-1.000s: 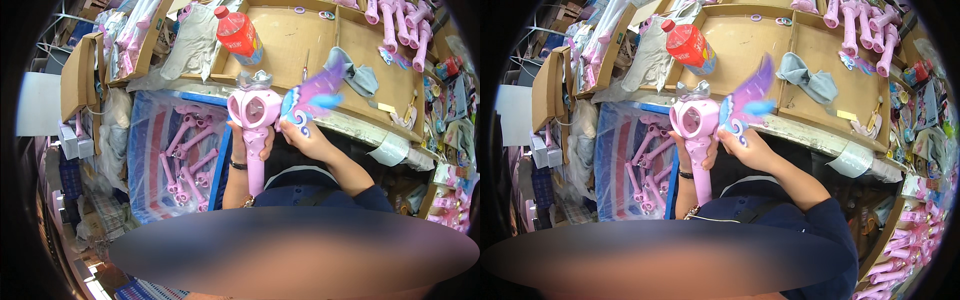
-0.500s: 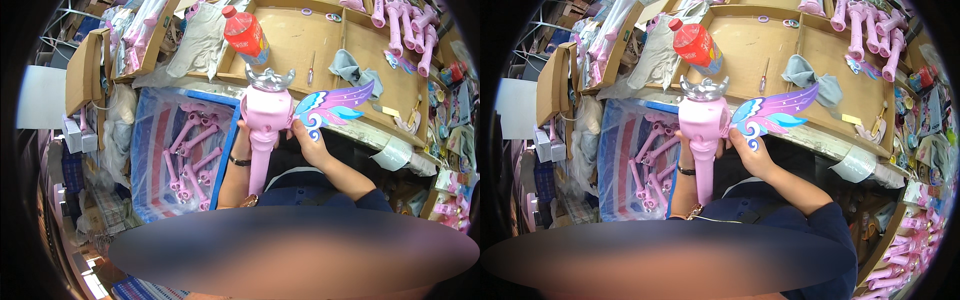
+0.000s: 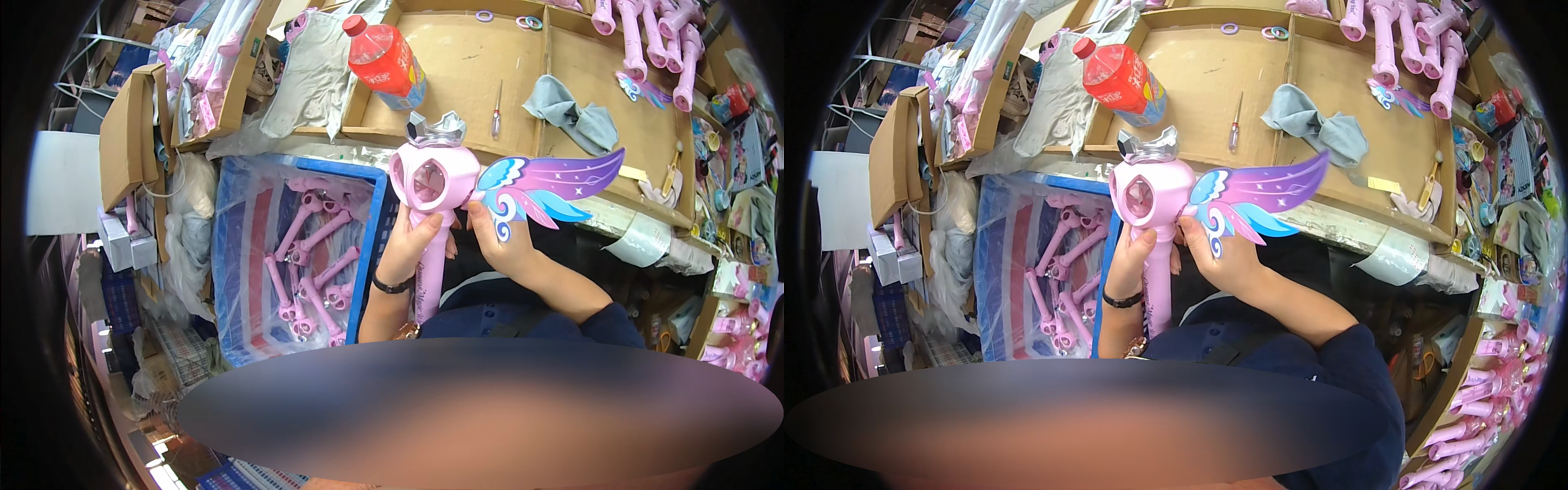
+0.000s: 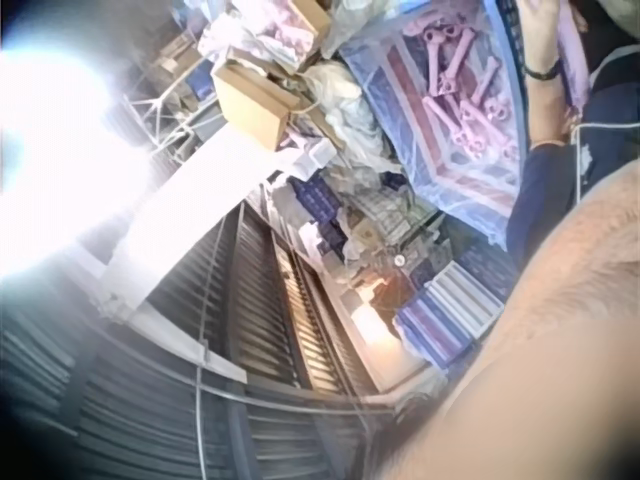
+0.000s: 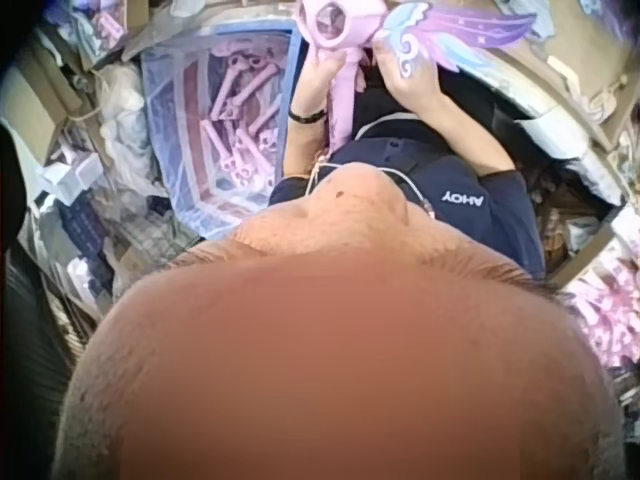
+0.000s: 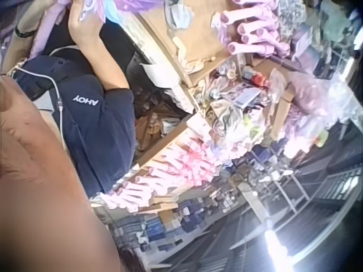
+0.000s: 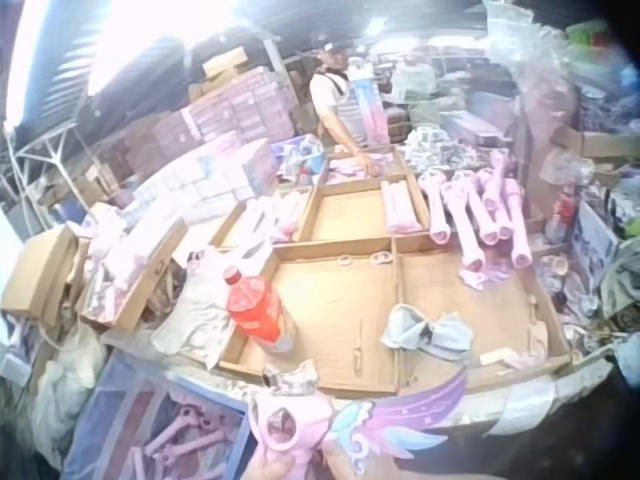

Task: The person assembles pink toy wands by attaching a clear plastic top, inserting a small metal piece, and affixing a decorative wing sticker. They wipe the wand with a cloth and place the finished item into a blue basket.

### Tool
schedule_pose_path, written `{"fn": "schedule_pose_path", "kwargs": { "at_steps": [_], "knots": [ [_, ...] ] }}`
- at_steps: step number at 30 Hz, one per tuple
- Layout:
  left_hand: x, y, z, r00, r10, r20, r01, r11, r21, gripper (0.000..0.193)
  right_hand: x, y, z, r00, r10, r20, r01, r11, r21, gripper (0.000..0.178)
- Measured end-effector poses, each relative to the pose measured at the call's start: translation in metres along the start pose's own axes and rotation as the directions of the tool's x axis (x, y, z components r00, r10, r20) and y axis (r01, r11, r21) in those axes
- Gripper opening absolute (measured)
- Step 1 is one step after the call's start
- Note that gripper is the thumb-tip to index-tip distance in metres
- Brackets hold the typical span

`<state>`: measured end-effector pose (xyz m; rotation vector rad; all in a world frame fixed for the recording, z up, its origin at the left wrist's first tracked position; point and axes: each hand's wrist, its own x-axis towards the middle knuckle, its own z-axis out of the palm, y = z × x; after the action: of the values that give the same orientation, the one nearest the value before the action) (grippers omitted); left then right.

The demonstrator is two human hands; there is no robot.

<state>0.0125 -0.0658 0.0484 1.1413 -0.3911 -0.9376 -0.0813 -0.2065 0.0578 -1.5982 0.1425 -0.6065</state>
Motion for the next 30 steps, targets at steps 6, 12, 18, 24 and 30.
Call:
{"fn": "schedule_pose_path", "kwargs": {
  "at_steps": [6,12,18,24,30],
  "knots": [
    [-0.005,-0.002,0.009,0.994,-0.011,-0.113,0.020,0.997,0.076,0.049,-0.004,0.002,0.003,0.999,0.035,0.000,-0.035,0.993,-0.113,0.020],
    [-0.006,-0.002,0.008,0.985,0.018,-0.170,0.004,0.992,0.127,0.050,0.001,0.013,0.013,0.997,0.076,0.003,-0.075,0.996,-0.052,0.026],
    [-0.006,0.000,0.003,0.974,0.013,-0.227,0.013,0.994,0.110,0.054,0.013,0.019,-0.004,0.983,0.086,0.165,-0.066,0.991,-0.119,0.026],
    [-0.006,0.002,-0.007,0.957,0.177,-0.232,-0.117,0.961,0.251,0.067,0.019,0.037,-0.064,0.828,0.559,-0.034,-0.535,0.807,0.251,0.024],
    [0.009,0.007,-0.010,0.913,0.337,-0.230,-0.250,0.907,0.338,0.077,0.038,0.051,-0.093,0.821,0.571,0.027,-0.525,0.734,0.431,0.058]
  ]
}}
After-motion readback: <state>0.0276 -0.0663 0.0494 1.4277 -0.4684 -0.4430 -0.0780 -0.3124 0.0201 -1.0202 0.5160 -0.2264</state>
